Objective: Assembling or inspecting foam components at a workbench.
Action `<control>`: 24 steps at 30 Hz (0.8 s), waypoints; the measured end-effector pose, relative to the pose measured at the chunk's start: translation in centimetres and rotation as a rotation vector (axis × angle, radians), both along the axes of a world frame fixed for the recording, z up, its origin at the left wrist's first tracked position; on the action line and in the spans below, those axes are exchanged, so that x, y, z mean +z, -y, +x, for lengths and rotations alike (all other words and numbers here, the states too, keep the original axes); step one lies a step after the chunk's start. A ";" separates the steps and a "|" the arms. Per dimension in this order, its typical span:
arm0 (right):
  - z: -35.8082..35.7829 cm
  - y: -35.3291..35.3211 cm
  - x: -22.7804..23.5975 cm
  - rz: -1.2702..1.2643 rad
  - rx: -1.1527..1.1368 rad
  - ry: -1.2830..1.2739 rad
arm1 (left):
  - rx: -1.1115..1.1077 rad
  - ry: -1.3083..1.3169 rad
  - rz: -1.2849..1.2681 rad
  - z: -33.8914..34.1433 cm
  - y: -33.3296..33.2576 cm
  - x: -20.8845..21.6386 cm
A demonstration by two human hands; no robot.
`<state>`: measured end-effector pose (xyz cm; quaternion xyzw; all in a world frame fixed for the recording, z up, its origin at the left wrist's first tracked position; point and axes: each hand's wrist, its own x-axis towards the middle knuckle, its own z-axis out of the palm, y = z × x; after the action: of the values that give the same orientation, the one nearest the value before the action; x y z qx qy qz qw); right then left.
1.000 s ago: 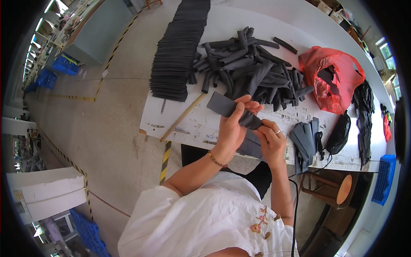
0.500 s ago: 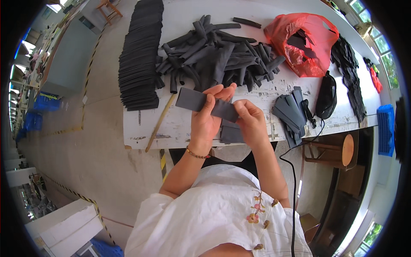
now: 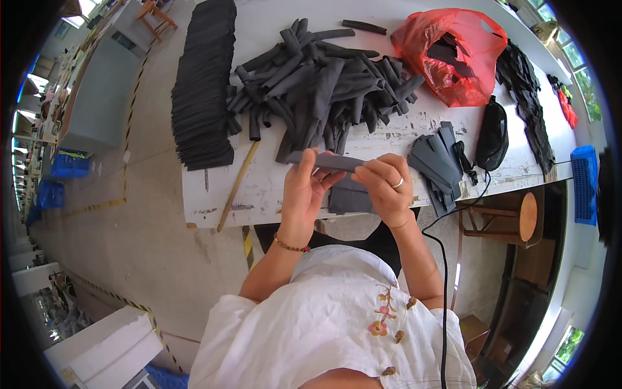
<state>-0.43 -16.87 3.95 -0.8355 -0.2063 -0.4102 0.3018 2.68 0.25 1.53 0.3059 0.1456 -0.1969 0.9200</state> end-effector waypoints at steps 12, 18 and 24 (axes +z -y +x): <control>-1.2 -1.2 -3.5 1.324 0.124 -0.908 | 0.028 0.177 0.193 1.9 0.0 -0.5; -1.5 -0.4 -4.3 1.356 0.074 -0.895 | 0.098 0.050 0.203 1.1 -0.9 -1.8; -1.6 -0.6 -4.8 1.313 0.093 -0.895 | 0.146 0.116 0.341 0.9 -1.5 -2.4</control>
<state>-1.99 -16.28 -0.85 -0.5628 0.1836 -0.0604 0.8037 3.57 1.72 -0.90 0.4569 0.1453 -0.0843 0.8735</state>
